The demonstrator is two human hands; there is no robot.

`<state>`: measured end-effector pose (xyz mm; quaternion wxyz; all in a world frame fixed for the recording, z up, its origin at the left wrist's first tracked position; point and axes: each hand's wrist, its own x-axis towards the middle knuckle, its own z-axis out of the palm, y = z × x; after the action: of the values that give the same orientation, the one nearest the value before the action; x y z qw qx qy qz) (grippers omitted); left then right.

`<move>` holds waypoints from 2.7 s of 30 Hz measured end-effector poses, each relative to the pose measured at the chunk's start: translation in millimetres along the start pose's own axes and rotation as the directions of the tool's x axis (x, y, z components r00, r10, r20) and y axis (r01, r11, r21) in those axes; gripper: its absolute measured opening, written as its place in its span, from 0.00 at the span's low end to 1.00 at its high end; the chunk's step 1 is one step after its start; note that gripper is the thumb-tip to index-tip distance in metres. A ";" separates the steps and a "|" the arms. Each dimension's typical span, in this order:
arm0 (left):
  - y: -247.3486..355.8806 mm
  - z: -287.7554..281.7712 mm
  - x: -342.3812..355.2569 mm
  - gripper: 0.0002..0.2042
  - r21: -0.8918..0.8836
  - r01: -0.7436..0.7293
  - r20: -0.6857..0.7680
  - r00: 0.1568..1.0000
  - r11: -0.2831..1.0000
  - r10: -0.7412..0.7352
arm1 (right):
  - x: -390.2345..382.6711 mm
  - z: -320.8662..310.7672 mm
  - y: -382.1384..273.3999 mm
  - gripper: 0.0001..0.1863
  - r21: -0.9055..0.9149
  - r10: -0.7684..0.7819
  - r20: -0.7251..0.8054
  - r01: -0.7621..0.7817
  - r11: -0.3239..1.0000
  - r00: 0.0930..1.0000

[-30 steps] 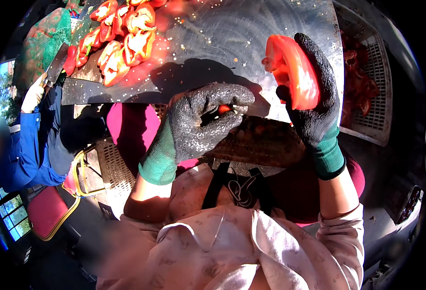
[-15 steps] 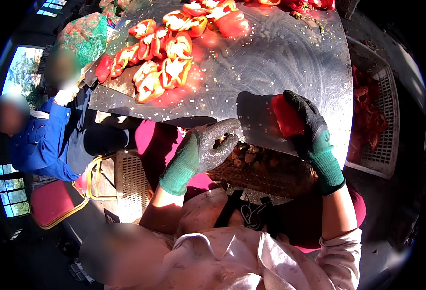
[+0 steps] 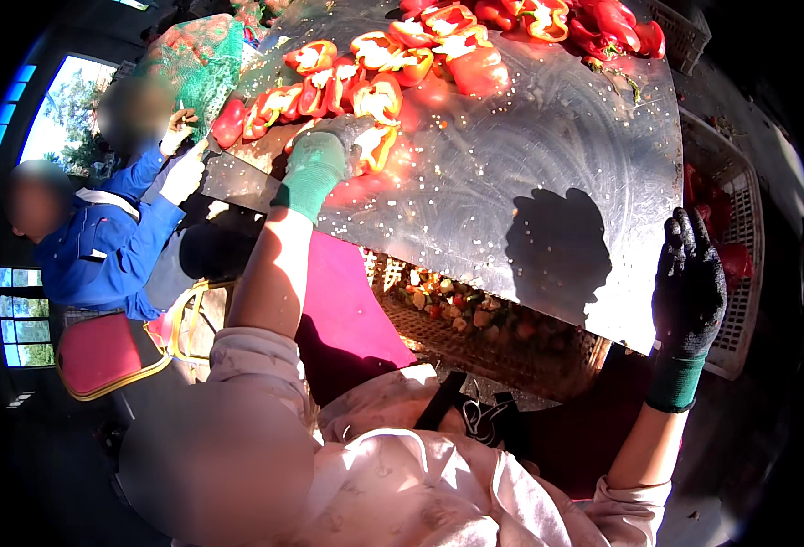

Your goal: The person removes the stems and seeds from red bell peppers by hand, placing the cleaned peppers into a white basket. The work is performed at a metal table in a warehouse-like setting with other workers nearby.

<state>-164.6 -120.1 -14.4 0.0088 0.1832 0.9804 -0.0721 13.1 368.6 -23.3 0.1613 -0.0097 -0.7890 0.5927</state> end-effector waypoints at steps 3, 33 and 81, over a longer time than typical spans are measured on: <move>9.0 7.2 17.6 0.31 0.185 0.009 0.179 0.983 0.983 -0.043 | -2.9 23.4 -6.2 0.23 0.455 0.200 0.170 -0.257 0.853 0.965; 121.1 -1.5 34.2 0.30 -0.420 -0.134 -0.541 0.831 0.897 -0.129 | -12.6 76.8 -30.3 0.39 0.662 0.183 0.388 -0.411 0.626 0.903; 176.7 -13.7 4.5 0.11 -0.992 0.123 0.110 0.940 0.020 -0.324 | -15.5 46.7 -14.8 0.24 0.493 0.290 -0.086 -0.213 0.843 0.953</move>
<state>-105.0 46.5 -25.4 0.0478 -0.0246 0.7751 0.6296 18.0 317.5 -24.6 0.1409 -0.1197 -0.5946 0.7825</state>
